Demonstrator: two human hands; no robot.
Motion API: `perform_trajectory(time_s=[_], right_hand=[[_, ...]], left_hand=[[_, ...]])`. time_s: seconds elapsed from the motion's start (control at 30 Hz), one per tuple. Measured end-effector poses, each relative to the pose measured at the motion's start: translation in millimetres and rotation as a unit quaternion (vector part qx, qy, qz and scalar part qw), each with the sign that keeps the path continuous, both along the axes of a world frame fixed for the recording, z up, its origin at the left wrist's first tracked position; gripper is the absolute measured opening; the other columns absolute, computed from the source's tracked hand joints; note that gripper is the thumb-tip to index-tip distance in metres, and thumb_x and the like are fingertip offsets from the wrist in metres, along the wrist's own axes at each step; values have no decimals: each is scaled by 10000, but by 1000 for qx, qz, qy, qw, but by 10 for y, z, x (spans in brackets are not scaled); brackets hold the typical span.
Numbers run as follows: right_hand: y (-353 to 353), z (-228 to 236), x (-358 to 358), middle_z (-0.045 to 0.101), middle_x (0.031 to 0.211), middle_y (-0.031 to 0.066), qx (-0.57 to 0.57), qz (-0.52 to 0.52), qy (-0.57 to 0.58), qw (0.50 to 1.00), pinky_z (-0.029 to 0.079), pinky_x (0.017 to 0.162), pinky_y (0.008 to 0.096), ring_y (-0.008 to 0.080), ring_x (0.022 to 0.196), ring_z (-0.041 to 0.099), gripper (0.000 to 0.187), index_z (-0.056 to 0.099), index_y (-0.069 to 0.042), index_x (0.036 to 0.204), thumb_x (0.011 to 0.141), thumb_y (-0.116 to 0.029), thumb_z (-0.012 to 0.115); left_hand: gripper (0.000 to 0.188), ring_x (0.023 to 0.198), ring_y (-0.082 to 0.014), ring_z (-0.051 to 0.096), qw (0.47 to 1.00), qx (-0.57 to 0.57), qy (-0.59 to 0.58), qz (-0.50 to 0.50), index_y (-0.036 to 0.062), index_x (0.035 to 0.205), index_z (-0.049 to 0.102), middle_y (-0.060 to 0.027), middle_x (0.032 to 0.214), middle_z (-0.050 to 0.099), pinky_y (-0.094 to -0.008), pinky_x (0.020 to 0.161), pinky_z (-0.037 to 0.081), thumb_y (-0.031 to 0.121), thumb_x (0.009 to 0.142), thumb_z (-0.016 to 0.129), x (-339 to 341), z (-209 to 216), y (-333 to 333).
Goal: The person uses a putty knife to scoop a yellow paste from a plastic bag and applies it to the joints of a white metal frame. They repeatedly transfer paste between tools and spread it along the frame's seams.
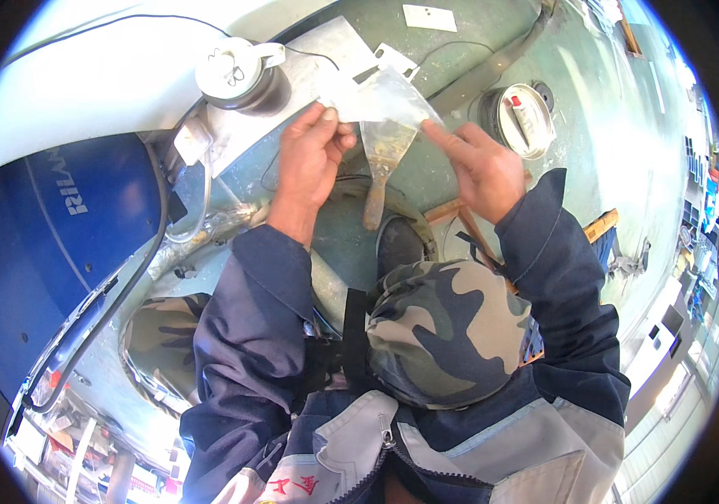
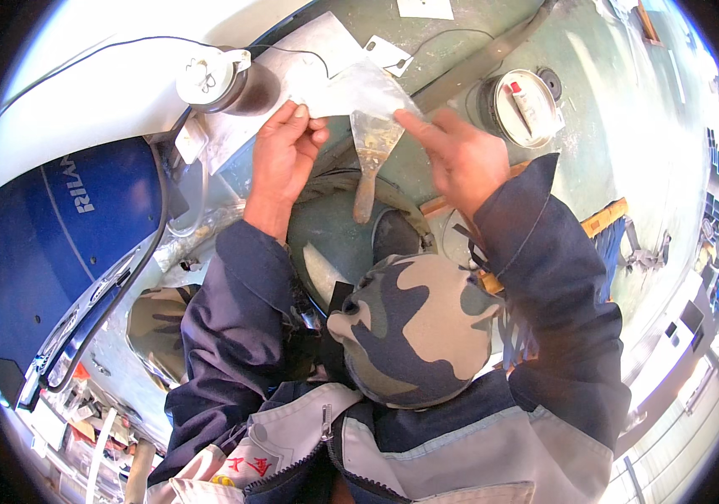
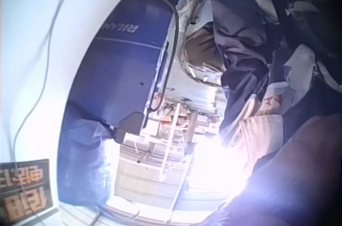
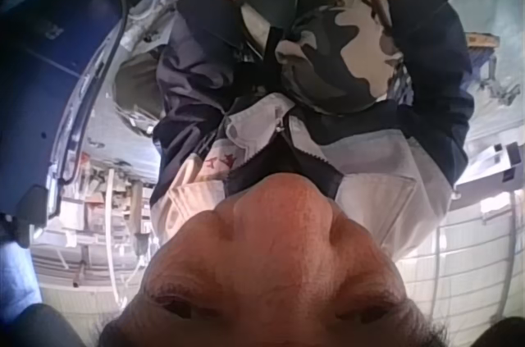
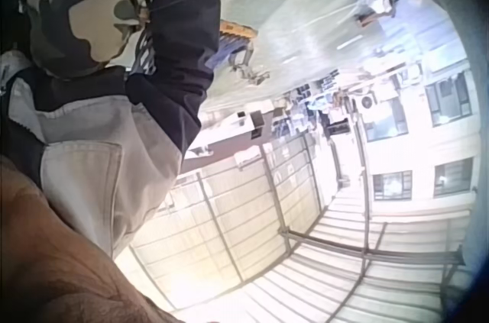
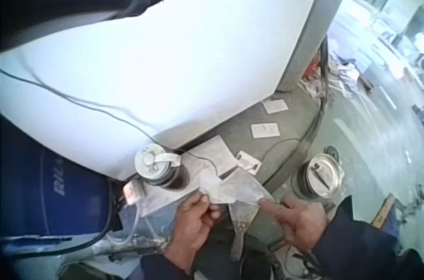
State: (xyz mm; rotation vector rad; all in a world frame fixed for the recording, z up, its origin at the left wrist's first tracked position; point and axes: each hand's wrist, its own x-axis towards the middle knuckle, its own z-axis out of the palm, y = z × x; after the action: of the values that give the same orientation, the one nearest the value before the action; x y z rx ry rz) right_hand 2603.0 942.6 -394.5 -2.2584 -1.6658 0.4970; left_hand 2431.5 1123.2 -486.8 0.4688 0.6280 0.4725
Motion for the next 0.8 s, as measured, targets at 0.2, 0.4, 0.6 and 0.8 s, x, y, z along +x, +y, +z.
perform_trajectory(time_s=[0.2, 0.4, 0.6, 0.8], right_hand=[[-117, -33, 221, 568, 845, 128, 29, -141, 18, 989, 486, 712, 334, 286, 739, 578, 437, 626, -135, 1372, 963, 7, 573], [18, -5, -13, 594, 872, 119, 113, -70, 94, 987, 495, 693, 337, 280, 728, 587, 466, 643, -137, 1359, 930, 39, 593], [0, -1, -110, 616, 906, 127, 40, -24, 55, 997, 528, 672, 371, 303, 749, 643, 486, 651, -145, 1347, 904, 49, 602], [48, 22, -183, 607, 896, 133, 52, -37, 36, 997, 522, 675, 382, 338, 747, 637, 503, 658, -166, 1340, 886, 45, 607]], left_hand=[[146, 785, -121, 593, 994, 8, 102, -33, -7, 1123, 608, -45, 904, 616, -283, 671, 532, 91, 1046, 531, 4, 70, -46], [164, 734, -90, 580, 988, 16, 153, -5, -6, 1097, 655, -26, 870, 622, -252, 652, 532, 103, 1030, 552, 61, 131, -111], [173, 785, -107, 609, 993, 36, 107, 45, -32, 1136, 652, -31, 895, 634, -256, 692, 543, 68, 1020, 574, 175, 221, -188], [231, 816, -136, 632, 994, -8, 83, 76, -73, 1214, 616, -47, 921, 630, -285, 724, 575, 31, 1014, 569, 181, 194, -207]])
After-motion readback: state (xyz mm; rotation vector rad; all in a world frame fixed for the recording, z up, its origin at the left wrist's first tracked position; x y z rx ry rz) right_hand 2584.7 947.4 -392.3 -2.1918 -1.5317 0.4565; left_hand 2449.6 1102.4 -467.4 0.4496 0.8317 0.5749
